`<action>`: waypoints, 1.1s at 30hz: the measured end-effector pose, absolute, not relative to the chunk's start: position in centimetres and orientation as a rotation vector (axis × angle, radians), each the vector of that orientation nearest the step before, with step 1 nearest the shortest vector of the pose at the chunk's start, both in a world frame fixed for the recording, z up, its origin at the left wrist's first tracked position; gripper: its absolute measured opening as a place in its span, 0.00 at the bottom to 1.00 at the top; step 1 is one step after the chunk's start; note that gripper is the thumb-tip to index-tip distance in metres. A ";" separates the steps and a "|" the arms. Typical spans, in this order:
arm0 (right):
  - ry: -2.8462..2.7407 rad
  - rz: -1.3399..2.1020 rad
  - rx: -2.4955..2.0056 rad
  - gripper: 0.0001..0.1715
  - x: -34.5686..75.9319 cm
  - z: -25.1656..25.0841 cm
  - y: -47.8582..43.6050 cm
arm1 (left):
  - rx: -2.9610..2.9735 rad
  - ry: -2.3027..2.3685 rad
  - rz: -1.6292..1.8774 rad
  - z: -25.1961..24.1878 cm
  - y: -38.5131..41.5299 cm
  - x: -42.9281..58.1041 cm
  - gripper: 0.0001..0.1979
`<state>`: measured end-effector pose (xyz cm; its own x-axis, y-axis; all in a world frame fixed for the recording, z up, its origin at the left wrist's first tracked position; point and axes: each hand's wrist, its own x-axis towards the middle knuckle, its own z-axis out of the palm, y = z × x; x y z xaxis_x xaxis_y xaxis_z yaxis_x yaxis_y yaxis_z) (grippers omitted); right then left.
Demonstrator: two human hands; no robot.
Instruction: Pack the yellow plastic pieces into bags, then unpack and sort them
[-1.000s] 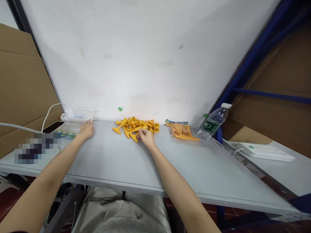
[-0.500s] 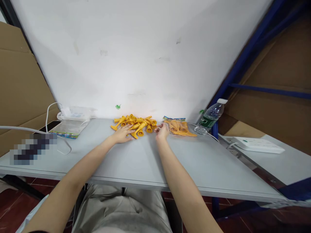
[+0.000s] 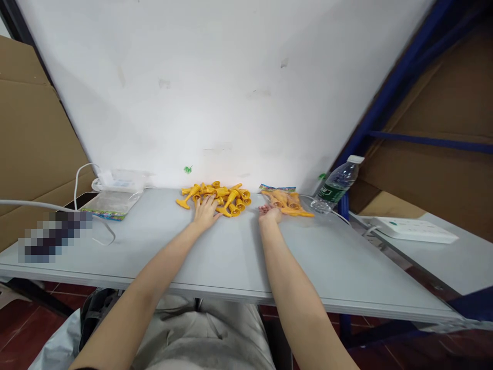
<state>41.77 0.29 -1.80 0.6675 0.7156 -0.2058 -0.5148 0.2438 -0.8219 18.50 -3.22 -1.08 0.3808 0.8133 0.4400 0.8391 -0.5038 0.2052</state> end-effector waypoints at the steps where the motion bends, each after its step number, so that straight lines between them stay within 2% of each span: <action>1: -0.204 0.801 -1.059 0.18 41.7 -1.8 0.3 | -2.594 -1.485 -0.767 -1.1 -3.3 18.5 0.16; 7: -0.250 0.497 -1.258 0.16 40.6 -0.9 -0.7 | -2.837 -1.126 -0.636 -1.6 -3.3 18.6 0.17; 12: -0.594 0.172 -1.357 0.16 39.0 0.9 -2.3 | -2.865 -1.282 -0.572 -1.9 -3.3 18.8 0.22; 15: -0.675 0.147 -1.254 0.16 38.2 2.3 -3.0 | -2.881 -1.330 -0.734 -1.9 -3.3 18.7 0.21; 21: -0.637 0.205 -0.902 0.17 37.0 5.3 -4.3 | -2.860 -1.401 -1.465 -1.5 -3.4 18.2 0.14; 24: -0.666 0.287 -0.780 0.16 36.3 6.6 -4.9 | -2.776 -1.561 -1.949 -0.9 -3.2 18.1 0.11; 26: -0.686 0.404 -0.693 0.15 35.7 7.2 -5.2 | -2.636 -1.768 -2.386 -0.3 -3.1 17.9 0.13; 28: -0.693 0.574 -0.615 0.16 35.0 7.7 -5.2 | -2.469 -1.971 -2.857 0.5 -3.0 17.5 0.21; 31: -0.667 0.898 -0.556 0.17 34.3 8.0 -4.6 | -2.185 -1.972 -3.538 1.5 -3.0 16.6 0.31; 33: -0.626 1.126 -0.555 0.18 33.9 7.9 -4.0 | -1.903 -1.880 -3.839 2.0 -3.2 16.1 0.28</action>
<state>33.88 -4.02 7.87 0.2973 0.9386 0.1753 -0.6445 0.3327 -0.6884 16.05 -3.15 2.00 0.1373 0.9889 -0.0567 -0.6512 0.1333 0.7471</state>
